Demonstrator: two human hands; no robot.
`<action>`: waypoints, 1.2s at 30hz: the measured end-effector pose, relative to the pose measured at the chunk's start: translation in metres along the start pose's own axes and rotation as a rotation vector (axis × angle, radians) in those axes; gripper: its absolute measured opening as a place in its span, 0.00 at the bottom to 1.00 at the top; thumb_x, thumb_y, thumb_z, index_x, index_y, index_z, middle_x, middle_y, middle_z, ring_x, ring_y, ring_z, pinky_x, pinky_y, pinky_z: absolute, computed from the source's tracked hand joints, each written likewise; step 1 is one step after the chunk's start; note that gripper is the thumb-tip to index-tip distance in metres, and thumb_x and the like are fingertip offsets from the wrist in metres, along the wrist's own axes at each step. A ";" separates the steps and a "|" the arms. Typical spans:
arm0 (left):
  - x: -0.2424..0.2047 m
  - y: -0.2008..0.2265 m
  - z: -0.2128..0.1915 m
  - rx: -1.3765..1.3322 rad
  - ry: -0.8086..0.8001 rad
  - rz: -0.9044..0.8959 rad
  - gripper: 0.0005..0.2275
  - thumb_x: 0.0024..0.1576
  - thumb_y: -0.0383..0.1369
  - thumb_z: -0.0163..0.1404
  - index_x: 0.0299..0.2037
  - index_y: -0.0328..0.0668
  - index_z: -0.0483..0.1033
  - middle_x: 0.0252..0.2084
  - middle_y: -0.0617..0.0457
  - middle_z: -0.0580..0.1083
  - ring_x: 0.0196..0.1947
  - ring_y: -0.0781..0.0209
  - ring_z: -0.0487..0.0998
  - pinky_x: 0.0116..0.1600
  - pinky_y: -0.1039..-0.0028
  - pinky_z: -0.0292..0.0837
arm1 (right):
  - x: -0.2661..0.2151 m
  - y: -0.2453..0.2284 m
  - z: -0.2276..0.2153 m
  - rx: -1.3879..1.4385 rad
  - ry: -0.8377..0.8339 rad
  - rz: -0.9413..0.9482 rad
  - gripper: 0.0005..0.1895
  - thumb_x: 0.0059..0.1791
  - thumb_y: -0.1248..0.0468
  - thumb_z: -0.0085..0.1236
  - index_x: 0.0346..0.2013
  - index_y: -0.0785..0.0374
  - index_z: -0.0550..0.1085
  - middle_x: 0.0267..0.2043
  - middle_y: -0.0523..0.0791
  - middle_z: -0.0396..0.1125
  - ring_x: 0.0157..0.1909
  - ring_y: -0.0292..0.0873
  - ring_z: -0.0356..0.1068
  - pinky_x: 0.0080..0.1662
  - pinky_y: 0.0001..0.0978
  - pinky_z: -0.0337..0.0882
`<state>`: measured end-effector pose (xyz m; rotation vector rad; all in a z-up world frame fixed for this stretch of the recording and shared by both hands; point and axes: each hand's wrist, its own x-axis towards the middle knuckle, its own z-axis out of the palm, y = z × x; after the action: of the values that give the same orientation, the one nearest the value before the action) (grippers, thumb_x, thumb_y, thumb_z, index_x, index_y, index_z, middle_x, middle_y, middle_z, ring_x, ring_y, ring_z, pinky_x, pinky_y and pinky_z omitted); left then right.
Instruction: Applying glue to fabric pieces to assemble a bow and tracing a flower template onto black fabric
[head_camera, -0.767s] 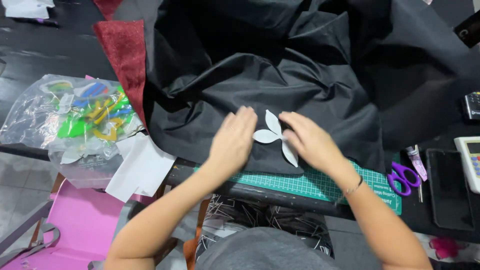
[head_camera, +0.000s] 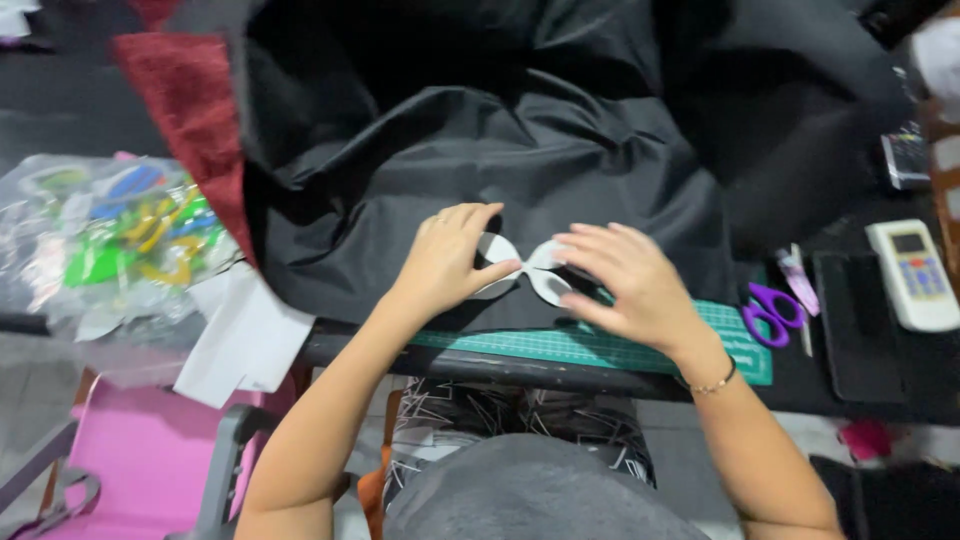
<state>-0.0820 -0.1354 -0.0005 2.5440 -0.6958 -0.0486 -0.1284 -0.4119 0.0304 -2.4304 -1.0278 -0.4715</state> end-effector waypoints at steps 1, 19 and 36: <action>-0.004 0.003 0.004 -0.008 -0.010 0.019 0.36 0.57 0.59 0.53 0.70 0.46 0.63 0.62 0.46 0.70 0.66 0.42 0.70 0.65 0.44 0.64 | -0.015 0.000 -0.017 -0.012 0.001 0.019 0.29 0.48 0.45 0.64 0.60 0.51 0.74 0.63 0.42 0.71 0.67 0.45 0.68 0.68 0.46 0.58; -0.056 0.036 0.023 0.122 0.159 0.110 0.27 0.59 0.48 0.54 0.64 0.42 0.68 0.67 0.45 0.64 0.72 0.40 0.59 0.69 0.37 0.55 | -0.148 0.186 -0.096 -0.522 -0.149 1.005 0.12 0.50 0.59 0.60 0.39 0.64 0.82 0.42 0.55 0.76 0.47 0.68 0.73 0.45 0.59 0.69; -0.060 0.040 0.027 0.022 0.307 0.052 0.29 0.57 0.45 0.60 0.64 0.40 0.67 0.72 0.40 0.61 0.74 0.33 0.57 0.74 0.45 0.56 | -0.084 0.172 -0.098 -0.379 -0.203 0.969 0.20 0.52 0.55 0.49 0.36 0.69 0.80 0.41 0.66 0.73 0.44 0.77 0.71 0.44 0.62 0.69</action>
<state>-0.1567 -0.1482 -0.0108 2.4762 -0.6420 0.3606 -0.0704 -0.6187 0.0255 -2.9662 0.2828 -0.0732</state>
